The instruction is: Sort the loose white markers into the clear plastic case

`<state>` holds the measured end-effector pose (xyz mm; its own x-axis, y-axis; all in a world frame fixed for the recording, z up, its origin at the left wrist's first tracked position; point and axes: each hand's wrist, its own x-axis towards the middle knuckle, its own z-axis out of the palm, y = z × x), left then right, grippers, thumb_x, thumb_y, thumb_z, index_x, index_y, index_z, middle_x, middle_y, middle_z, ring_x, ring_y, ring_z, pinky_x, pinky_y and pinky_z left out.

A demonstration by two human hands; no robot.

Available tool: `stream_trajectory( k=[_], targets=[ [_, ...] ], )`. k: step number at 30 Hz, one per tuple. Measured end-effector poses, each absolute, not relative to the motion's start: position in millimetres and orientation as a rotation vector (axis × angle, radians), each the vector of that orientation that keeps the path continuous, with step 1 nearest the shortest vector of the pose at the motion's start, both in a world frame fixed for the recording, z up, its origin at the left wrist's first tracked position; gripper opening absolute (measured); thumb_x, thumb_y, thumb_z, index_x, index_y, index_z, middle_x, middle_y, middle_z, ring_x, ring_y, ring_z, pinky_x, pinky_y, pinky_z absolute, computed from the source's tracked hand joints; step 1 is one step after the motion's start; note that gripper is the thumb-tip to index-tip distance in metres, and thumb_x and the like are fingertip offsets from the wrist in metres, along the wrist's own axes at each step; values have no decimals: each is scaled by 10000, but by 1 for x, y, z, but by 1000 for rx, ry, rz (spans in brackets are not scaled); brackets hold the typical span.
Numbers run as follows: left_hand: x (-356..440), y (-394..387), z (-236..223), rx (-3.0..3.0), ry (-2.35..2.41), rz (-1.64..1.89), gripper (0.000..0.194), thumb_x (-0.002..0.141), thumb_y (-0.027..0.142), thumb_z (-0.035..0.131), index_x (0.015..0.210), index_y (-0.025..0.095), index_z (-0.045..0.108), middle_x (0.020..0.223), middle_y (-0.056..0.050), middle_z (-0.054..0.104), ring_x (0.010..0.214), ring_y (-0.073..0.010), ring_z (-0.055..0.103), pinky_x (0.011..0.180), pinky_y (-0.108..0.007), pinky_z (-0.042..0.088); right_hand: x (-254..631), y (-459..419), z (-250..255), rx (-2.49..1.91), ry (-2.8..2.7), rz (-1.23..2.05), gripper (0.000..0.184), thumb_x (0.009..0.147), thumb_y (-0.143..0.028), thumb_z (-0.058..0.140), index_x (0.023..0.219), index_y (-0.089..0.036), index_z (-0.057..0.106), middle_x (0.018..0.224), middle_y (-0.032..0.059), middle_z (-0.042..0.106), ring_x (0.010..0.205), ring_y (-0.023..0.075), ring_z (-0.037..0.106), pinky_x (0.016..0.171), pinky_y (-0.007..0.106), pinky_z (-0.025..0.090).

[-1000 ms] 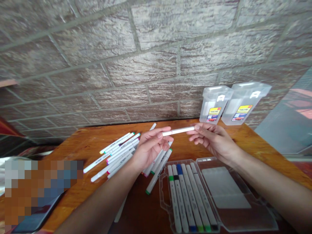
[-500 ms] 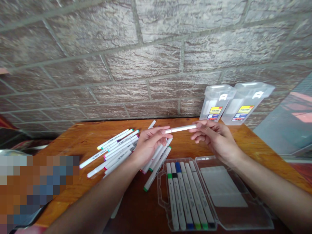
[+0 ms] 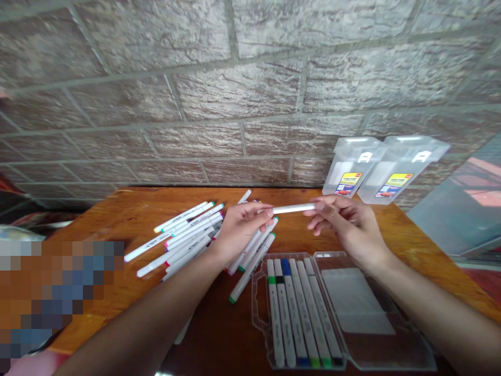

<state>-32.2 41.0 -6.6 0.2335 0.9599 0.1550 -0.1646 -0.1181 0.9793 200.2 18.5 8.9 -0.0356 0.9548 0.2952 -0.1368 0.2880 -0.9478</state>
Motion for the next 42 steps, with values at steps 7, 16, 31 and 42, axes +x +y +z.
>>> stream_trajectory(
  k=[7, 16, 31, 42],
  targets=[
    [-32, 41, -5, 1324, 881, 1185, 265, 799, 372, 834, 932, 146, 794, 722, -18, 712, 586, -81, 570, 582, -207, 436, 198, 16, 11, -884, -1328, 1029, 243, 874, -411, 796, 948, -181, 773, 838, 88, 810, 588, 169, 740, 507, 264, 617],
    [-30, 39, -2, 1332, 876, 1178, 271, 794, 358, 829, 933, 129, 786, 717, -19, 709, 576, -79, 561, 577, -211, 426, 198, 18, 10, -886, -1313, 1043, 259, 864, -411, 806, 951, -170, 773, 838, 89, 807, 592, 168, 740, 513, 264, 618],
    [-29, 38, 0, 1408, 946, 1173, 302, 779, 390, 832, 931, 134, 782, 721, -22, 713, 579, -98, 562, 565, -227, 435, 198, 16, 12, -897, -1381, 1000, 244, 834, -394, 837, 913, -178, 756, 773, 53, 778, 578, 141, 716, 508, 231, 604],
    [-29, 34, -8, 1589, 917, 1126, 283, 839, 391, 780, 962, 136, 769, 790, -35, 707, 647, -125, 587, 583, -237, 430, 197, 13, 6, -1052, -1577, 792, 224, 810, -386, 840, 868, -188, 754, 653, 7, 686, 503, 120, 580, 465, 242, 478]
  ],
)
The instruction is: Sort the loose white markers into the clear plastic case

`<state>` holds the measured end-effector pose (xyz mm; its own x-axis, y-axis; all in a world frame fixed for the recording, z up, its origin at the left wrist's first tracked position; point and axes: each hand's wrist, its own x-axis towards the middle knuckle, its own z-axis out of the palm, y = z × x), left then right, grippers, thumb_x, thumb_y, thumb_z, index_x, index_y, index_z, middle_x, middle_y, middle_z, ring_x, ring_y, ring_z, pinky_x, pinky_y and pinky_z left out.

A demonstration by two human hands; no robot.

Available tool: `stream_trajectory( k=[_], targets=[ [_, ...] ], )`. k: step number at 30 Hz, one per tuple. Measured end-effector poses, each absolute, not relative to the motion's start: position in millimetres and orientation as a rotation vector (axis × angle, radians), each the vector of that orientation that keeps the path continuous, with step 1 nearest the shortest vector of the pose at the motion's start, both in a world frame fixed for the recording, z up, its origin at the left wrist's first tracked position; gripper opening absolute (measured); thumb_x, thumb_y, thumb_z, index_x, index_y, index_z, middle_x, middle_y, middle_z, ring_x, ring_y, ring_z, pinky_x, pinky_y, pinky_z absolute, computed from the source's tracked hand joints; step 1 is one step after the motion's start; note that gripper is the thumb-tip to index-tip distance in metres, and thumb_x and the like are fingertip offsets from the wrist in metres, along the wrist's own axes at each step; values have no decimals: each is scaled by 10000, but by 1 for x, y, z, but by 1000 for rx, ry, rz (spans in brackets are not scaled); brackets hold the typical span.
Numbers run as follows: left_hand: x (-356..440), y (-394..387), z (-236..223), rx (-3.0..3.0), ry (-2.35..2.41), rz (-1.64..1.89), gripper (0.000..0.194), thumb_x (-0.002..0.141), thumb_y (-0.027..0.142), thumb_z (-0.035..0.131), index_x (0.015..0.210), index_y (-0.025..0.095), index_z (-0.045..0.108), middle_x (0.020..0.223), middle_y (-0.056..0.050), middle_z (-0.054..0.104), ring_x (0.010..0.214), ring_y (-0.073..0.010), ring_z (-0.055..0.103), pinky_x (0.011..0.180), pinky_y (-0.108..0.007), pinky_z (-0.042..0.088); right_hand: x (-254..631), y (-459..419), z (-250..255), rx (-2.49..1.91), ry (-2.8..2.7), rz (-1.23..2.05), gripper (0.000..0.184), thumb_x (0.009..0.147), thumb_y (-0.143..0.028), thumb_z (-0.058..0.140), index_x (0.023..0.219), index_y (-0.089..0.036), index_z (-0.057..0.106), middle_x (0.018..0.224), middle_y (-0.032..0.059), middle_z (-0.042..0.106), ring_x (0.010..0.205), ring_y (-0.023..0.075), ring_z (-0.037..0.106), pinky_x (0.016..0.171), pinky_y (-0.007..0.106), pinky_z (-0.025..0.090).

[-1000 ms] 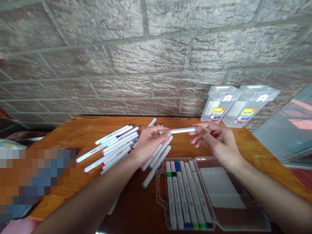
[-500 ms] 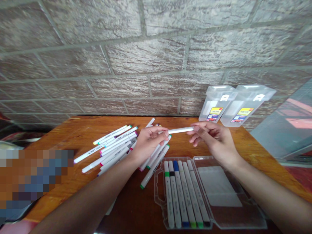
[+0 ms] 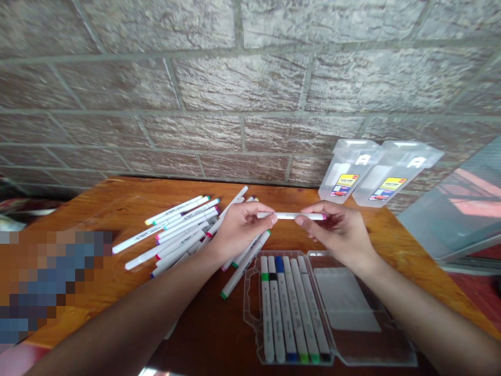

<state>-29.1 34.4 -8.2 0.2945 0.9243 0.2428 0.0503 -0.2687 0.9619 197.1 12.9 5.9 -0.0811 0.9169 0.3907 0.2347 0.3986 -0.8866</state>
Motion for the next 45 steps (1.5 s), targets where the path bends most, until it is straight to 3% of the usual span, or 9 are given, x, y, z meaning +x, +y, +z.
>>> stream_trajectory(
  k=[8, 17, 24, 35, 45],
  targets=[
    [-26, 27, -5, 1775, 937, 1116, 204, 864, 354, 746, 914, 158, 773, 830, -49, 747, 705, -154, 625, 626, -250, 443, 198, 8, 2, -1150, -1807, 572, 225, 846, -419, 802, 835, -201, 752, 751, 39, 749, 603, 166, 633, 547, 281, 466],
    [-27, 25, -8, 1906, 904, 1095, 172, 903, 334, 702, 898, 176, 770, 828, -33, 746, 740, -163, 644, 650, -252, 447, 195, 3, 6, -1187, -1898, 400, 267, 836, -435, 808, 761, -190, 736, 674, 14, 720, 544, 137, 593, 527, 265, 425],
    [-27, 23, -5, 1936, 854, 1057, 230, 949, 366, 657, 1008, 174, 768, 951, -58, 783, 827, -182, 692, 720, -262, 492, 195, 4, 7, -1199, -1917, 387, 308, 853, -460, 787, 723, -189, 720, 643, 17, 701, 545, 140, 586, 533, 269, 422],
    [-27, 23, -6, 1934, 855, 1050, 250, 970, 343, 612, 1047, 164, 768, 949, -74, 781, 818, -185, 687, 725, -260, 498, 195, 5, 6, -1214, -1896, 405, 287, 857, -470, 778, 772, -198, 739, 686, 26, 730, 558, 151, 615, 534, 270, 454],
    [-30, 26, -6, 1838, 874, 1041, 277, 959, 380, 625, 1045, 152, 756, 859, -66, 731, 690, -156, 615, 641, -259, 462, 195, 4, 5, -1216, -1874, 468, 259, 886, -450, 751, 829, -198, 757, 736, 33, 745, 580, 154, 618, 540, 270, 464]
  ],
)
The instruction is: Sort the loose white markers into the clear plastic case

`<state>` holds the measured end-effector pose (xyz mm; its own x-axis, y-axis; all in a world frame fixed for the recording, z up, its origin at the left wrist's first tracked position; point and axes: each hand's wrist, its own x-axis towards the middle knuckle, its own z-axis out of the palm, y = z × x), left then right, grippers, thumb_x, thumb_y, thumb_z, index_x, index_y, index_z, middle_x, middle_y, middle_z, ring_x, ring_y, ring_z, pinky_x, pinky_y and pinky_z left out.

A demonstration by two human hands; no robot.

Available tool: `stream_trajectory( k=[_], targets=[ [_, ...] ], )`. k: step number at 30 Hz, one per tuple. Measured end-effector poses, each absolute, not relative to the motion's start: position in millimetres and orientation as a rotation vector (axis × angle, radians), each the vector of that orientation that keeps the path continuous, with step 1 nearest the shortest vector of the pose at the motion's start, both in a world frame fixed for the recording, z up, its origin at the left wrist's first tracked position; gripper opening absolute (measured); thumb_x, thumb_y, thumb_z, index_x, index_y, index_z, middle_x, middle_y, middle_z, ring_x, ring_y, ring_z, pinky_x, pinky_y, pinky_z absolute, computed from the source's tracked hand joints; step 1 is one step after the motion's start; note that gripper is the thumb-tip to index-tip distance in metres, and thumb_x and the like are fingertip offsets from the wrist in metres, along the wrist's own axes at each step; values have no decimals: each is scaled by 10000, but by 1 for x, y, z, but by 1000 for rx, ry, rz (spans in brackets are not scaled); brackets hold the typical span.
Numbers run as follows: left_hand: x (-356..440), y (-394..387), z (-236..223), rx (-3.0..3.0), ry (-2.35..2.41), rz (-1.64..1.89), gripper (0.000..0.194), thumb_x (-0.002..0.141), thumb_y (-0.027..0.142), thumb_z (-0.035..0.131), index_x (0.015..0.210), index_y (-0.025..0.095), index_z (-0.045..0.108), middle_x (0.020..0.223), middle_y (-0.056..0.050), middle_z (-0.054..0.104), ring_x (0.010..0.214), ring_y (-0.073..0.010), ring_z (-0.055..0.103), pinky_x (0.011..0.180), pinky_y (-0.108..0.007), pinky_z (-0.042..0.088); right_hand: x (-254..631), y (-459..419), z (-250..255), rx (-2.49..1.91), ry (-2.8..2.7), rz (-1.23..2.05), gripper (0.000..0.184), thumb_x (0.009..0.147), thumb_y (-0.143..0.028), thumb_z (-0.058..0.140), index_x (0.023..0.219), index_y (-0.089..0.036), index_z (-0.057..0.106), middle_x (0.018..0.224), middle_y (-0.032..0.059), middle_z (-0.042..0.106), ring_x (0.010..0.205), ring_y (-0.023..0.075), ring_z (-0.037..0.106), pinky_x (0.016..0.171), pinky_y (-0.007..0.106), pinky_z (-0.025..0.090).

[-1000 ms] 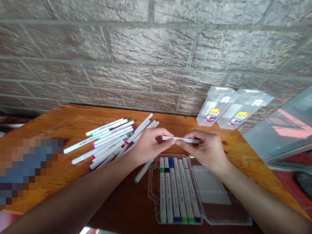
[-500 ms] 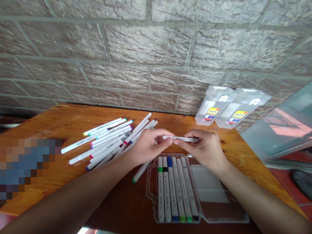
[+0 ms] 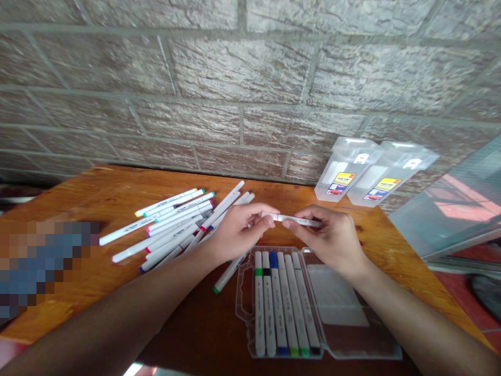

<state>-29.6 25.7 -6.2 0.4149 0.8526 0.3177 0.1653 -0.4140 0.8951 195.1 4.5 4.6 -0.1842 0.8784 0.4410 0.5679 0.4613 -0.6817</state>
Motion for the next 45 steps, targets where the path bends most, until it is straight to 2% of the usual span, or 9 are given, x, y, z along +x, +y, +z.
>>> stream_trajectory(
  k=[8, 17, 29, 40, 45],
  targets=[
    [-28, 25, -4, 1858, 909, 1051, 234, 942, 360, 645, 996, 158, 750, 799, -38, 700, 672, -147, 583, 616, -249, 426, 196, 4, 4, -1190, -1893, 489, 234, 901, -434, 738, 850, -206, 756, 759, 35, 751, 612, 165, 638, 564, 272, 481],
    [-26, 24, -1, 1907, 940, 1068, 190, 929, 331, 664, 937, 156, 738, 832, -27, 712, 698, -135, 572, 627, -241, 414, 195, 3, 6, -1171, -1921, 451, 187, 894, -386, 752, 841, -207, 750, 761, 26, 751, 631, 166, 657, 592, 276, 483],
    [-29, 28, -8, 1835, 919, 1047, 250, 967, 396, 618, 1029, 168, 698, 758, -12, 631, 648, -144, 575, 583, -253, 411, 197, 7, 2, -1143, -1840, 565, 177, 888, -381, 765, 916, -206, 762, 796, 24, 758, 625, 152, 649, 563, 258, 478],
    [-31, 28, -12, 1792, 863, 1043, 252, 1010, 397, 559, 1078, 179, 666, 874, -15, 631, 690, -121, 602, 621, -236, 460, 198, 10, 3, -1158, -1738, 604, 205, 854, -388, 788, 908, -191, 777, 818, 59, 770, 636, 166, 652, 531, 260, 475],
    [-28, 27, -9, 1743, 872, 1060, 228, 1001, 371, 575, 1061, 167, 659, 862, -2, 626, 657, -100, 595, 600, -218, 459, 196, 11, 6, -1158, -1672, 650, 202, 830, -374, 808, 904, -188, 777, 798, 58, 763, 594, 152, 622, 514, 260, 471]
  ],
)
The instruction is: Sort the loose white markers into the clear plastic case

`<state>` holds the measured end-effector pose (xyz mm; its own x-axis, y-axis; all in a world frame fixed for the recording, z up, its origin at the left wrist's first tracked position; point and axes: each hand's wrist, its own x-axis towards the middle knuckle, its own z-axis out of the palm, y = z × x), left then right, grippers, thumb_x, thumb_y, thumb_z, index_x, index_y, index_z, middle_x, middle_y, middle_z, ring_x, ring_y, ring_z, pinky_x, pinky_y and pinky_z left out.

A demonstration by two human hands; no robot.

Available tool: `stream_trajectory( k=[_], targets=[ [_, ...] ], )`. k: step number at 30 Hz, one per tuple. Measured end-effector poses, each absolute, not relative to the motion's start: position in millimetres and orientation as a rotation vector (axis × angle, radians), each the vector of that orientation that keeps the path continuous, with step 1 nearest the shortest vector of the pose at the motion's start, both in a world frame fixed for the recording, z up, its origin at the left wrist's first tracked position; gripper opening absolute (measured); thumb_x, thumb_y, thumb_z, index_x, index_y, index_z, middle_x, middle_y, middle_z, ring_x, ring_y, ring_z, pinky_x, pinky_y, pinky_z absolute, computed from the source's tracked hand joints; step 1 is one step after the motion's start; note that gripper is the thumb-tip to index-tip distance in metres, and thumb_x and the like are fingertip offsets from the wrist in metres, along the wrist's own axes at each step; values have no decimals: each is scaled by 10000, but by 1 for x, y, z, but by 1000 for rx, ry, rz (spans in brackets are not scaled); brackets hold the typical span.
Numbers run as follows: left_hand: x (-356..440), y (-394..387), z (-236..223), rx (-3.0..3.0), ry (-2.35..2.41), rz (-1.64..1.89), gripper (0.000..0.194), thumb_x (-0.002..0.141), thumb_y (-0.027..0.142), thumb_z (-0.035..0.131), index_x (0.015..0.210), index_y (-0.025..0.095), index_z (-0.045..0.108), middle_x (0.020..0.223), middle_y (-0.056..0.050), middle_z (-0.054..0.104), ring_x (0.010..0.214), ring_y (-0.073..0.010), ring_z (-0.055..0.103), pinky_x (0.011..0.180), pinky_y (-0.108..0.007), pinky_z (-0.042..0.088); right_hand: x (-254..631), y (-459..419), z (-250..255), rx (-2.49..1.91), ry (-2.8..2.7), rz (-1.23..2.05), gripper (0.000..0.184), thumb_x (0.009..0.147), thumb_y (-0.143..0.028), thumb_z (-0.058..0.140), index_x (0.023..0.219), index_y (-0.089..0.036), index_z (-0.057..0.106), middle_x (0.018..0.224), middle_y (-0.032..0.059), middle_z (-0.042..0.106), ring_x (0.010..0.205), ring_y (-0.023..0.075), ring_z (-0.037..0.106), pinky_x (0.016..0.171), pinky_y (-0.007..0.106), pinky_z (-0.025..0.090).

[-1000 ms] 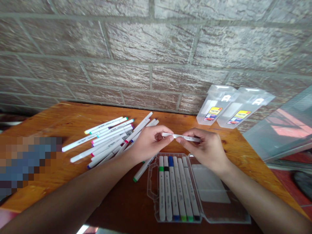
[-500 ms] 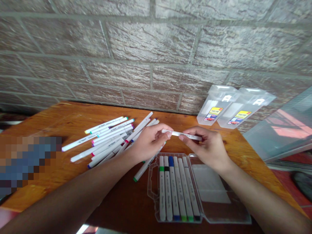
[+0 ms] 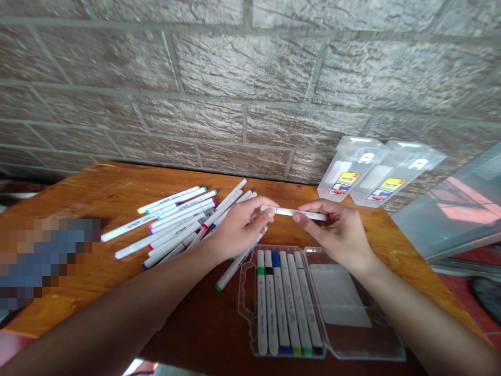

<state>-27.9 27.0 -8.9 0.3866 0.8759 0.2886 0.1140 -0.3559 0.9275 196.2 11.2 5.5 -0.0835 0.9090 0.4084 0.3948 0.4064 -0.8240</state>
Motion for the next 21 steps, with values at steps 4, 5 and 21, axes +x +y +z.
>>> stream_trajectory(
  k=[4, 5, 21],
  targets=[
    [-27, 28, -8, 1661, 872, 1085, 241, 992, 386, 580, 1064, 162, 636, 861, 0, 614, 635, -96, 589, 597, -222, 475, 197, 13, 7, -1140, -1632, 670, 188, 818, -357, 826, 898, -193, 776, 784, 48, 751, 606, 146, 607, 532, 259, 476],
    [-27, 28, -8, 1643, 872, 1094, 246, 989, 392, 581, 1064, 162, 631, 856, 3, 606, 628, -95, 586, 593, -224, 476, 197, 13, 7, -1137, -1624, 669, 183, 815, -351, 830, 894, -195, 777, 771, 42, 745, 599, 141, 596, 529, 257, 471],
    [-26, 31, 0, 1443, 934, 1193, 191, 930, 345, 584, 948, 158, 620, 605, 48, 519, 522, -109, 490, 556, -249, 389, 200, 13, 12, -1096, -1491, 876, 217, 830, -356, 828, 1006, -229, 827, 753, 22, 759, 513, 89, 513, 479, 240, 399]
  ],
)
